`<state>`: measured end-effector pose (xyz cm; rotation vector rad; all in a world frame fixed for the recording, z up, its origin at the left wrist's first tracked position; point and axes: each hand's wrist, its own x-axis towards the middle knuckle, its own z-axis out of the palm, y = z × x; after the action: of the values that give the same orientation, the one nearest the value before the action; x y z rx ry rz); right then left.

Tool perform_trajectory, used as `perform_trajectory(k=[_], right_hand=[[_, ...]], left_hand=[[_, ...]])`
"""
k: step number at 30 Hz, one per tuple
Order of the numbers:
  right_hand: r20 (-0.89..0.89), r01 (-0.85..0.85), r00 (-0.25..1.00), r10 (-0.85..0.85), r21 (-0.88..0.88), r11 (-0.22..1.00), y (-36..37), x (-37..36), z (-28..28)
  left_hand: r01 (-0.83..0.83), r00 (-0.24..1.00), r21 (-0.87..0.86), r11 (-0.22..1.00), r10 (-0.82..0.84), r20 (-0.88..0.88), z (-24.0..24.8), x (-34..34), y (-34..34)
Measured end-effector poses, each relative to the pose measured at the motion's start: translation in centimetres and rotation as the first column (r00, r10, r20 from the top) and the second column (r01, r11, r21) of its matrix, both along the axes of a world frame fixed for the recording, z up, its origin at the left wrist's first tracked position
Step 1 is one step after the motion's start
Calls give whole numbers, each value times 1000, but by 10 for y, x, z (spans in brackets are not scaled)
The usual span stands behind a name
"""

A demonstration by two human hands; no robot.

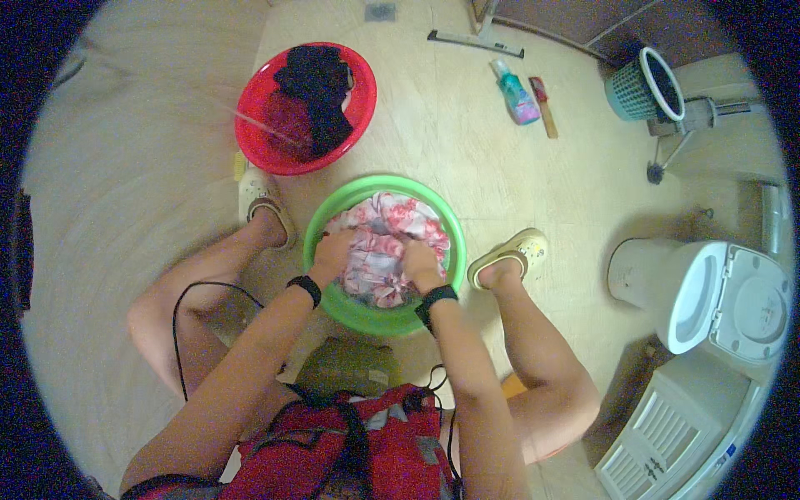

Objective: The person sits on the bathroom floor and hand-washes several pieces of clothing, including a black garment, a red garment, and a patterned cloth, in a green basin. They scrub and rinse the items, then transfer them to a red basin. Finally, they empty the green basin and refill it with water from the shower head.

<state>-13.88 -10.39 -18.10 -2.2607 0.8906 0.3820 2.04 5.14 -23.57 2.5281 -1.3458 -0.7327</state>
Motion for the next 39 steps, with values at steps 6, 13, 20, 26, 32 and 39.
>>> perform_trajectory(k=[6,13,20,26,32,39], right_hand=[[-64,500,683,-727,766,403,-64,-43,51],[218,321,624,-750,804,500,-55,-33,257],[499,227,543,-675,687,690,-39,-44,423],[631,217,516,-580,559,800,-59,-86,485],[660,142,640,-393,401,905,-33,-51,405],[348,310,837,-422,334,890,-25,-28,213]], left_hand=[[-83,996,-352,932,90,2,63,17,27],[22,998,-475,880,13,69,201,41,5],[-162,858,-630,759,-207,-470,381,71,-6],[-367,570,-614,699,-353,-742,507,24,-7],[-62,764,-507,860,-286,-578,429,43,-12],[61,801,-193,979,-164,-576,228,30,-35]])
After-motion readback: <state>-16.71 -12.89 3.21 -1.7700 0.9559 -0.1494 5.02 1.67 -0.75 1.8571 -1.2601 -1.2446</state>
